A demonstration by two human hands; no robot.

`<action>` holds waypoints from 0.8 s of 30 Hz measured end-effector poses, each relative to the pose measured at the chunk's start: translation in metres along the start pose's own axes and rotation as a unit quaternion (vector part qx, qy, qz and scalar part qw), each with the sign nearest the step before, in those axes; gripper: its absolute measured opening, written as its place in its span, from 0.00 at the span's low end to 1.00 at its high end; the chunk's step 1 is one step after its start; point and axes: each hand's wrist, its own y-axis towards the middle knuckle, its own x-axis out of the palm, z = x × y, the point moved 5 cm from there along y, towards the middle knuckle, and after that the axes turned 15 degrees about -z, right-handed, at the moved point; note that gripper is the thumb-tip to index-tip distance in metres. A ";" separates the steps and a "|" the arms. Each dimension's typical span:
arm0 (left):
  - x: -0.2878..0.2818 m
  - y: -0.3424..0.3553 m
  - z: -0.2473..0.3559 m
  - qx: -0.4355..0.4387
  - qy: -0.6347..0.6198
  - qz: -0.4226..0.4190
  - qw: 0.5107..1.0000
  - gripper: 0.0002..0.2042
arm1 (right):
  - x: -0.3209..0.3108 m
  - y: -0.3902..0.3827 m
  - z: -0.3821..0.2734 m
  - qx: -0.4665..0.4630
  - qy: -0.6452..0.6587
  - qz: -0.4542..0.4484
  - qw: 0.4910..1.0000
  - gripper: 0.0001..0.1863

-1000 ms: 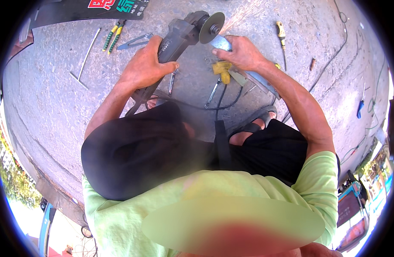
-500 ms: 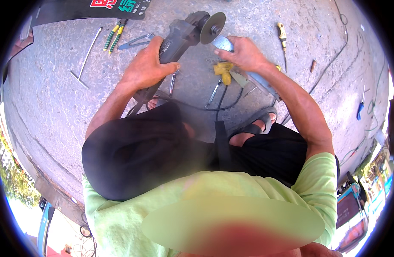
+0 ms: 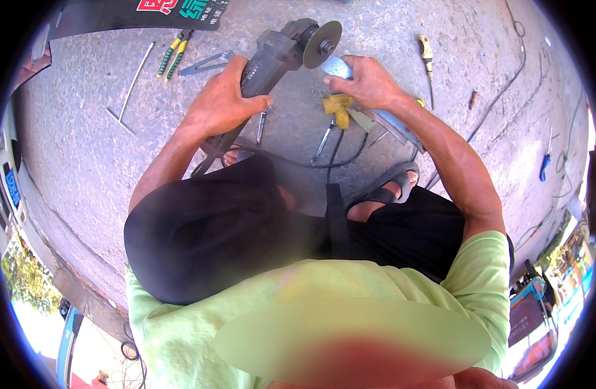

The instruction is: The person uses an angle grinder to cut and shape a metal bracket and then wipes the metal part with a small cloth.

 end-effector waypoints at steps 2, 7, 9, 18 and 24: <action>0.000 0.000 -0.001 0.000 0.003 0.001 1.000 0.33 | 0.001 0.001 0.001 0.002 -0.010 -0.002 1.000 0.24; 0.001 0.001 -0.002 -0.006 0.007 -0.004 1.000 0.33 | 0.002 0.001 0.004 0.003 0.013 -0.002 1.000 0.24; 0.000 0.000 0.000 -0.011 0.001 -0.011 1.000 0.33 | 0.002 0.002 0.004 -0.002 0.009 -0.002 1.000 0.24; 0.001 0.000 -0.001 -0.008 0.000 -0.005 1.000 0.33 | 0.000 0.002 0.010 0.004 -0.004 0.017 1.000 0.25; 0.000 0.001 -0.001 -0.003 -0.009 -0.014 1.000 0.33 | -0.001 0.002 0.011 0.008 -0.009 0.020 1.000 0.25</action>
